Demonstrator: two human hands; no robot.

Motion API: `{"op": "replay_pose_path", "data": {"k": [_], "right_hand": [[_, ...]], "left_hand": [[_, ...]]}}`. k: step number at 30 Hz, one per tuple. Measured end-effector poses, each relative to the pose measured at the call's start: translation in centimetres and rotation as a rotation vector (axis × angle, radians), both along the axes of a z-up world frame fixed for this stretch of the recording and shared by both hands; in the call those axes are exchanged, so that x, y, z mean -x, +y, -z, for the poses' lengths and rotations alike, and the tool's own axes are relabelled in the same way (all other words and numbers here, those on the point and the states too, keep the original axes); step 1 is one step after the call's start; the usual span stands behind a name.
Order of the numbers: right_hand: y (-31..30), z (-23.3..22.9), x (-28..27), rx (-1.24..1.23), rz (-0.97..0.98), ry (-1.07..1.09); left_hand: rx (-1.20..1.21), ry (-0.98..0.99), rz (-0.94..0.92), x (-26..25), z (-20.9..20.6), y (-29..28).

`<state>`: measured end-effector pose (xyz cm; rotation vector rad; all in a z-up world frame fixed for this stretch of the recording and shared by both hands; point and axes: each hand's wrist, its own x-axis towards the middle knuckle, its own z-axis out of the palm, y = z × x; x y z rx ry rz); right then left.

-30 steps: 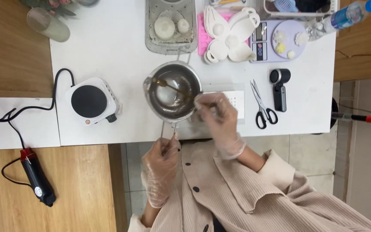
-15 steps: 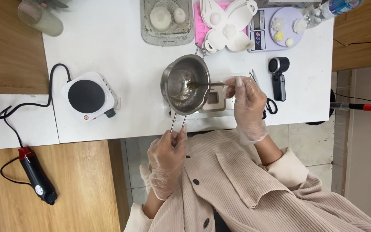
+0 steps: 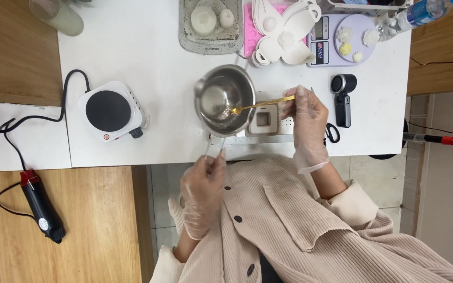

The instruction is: The person presses white wax pieces into a square candle mold on the worktable, stirs melted wax in a metal pot on a small hot plate, and uses a heat gun on the molded pieces. They lift molded candle shapes from the mold and arrange them on a perforated tray, repeating the molding cycle.

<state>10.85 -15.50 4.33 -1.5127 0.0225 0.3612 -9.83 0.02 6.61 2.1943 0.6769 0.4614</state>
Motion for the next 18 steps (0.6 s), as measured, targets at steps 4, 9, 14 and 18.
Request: {"op": "replay_pose_path", "data": {"k": [4, 9, 14, 18], "right_hand": [[-1.8, 0.2, -0.6, -0.02, 0.002, -0.03], [-3.5, 1.2, -0.8, -0.032, 0.029, -0.058], [-4.1, 2.1, -0.5, 0.04, 0.064, -0.091], [-4.3, 2.7, -0.3, 0.061, 0.071, -0.105]], "left_hand": [[0.431, 0.1, -0.149, 1.6, 1.5, 2.5], [0.458, 0.088, -0.297, 4.9, 6.3, 6.5], [0.416, -0.075, -0.504, 7.4, 10.3, 10.1], [0.407, -0.051, -0.596, 7.7, 10.9, 11.2]]}}
